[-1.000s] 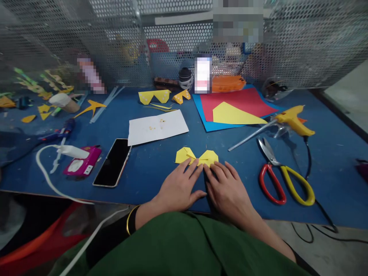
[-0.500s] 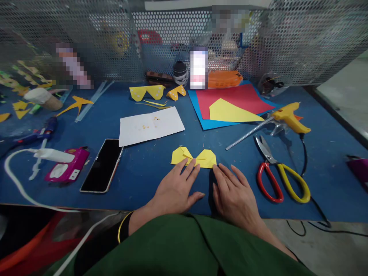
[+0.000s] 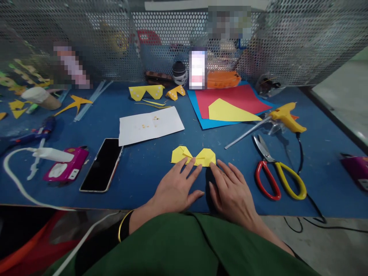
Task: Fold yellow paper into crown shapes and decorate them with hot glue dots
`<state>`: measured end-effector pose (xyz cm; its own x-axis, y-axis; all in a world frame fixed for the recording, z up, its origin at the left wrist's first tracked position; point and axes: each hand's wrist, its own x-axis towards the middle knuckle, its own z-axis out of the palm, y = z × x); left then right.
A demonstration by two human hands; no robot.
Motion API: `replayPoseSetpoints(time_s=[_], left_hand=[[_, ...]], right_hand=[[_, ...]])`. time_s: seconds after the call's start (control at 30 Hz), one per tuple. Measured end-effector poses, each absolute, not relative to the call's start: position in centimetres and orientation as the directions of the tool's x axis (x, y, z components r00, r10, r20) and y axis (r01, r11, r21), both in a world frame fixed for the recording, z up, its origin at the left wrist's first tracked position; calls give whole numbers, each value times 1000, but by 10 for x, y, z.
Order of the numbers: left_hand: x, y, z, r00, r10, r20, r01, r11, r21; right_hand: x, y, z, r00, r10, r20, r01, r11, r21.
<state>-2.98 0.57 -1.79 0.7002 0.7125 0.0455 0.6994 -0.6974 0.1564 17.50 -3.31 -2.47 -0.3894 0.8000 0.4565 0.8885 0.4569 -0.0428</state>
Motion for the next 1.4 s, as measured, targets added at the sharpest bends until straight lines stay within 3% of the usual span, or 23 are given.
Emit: replayPoseSetpoints(time_s=[0.23, 0.47, 1.07, 1.3, 1.4], left_hand=[[-30, 6, -18, 711, 702, 40, 691, -708, 147], [-31, 6, -20, 706, 704, 81, 693, -709, 130], [-32, 4, -27, 689, 721, 77, 702, -690, 174], [-32, 5, -26, 689, 718, 97, 695, -693, 194], [-32, 6, -26, 704, 703, 103, 677, -708, 201]], right_hand=[[164, -28, -27, -458, 774, 437, 856, 516, -17], [174, -33, -30, -370, 832, 414, 874, 462, -147], [182, -8, -25, -433, 804, 408, 892, 447, 66], [183, 1, -12, -389, 846, 365, 903, 429, -30], [172, 5, -9, -450, 826, 340, 870, 492, -43]])
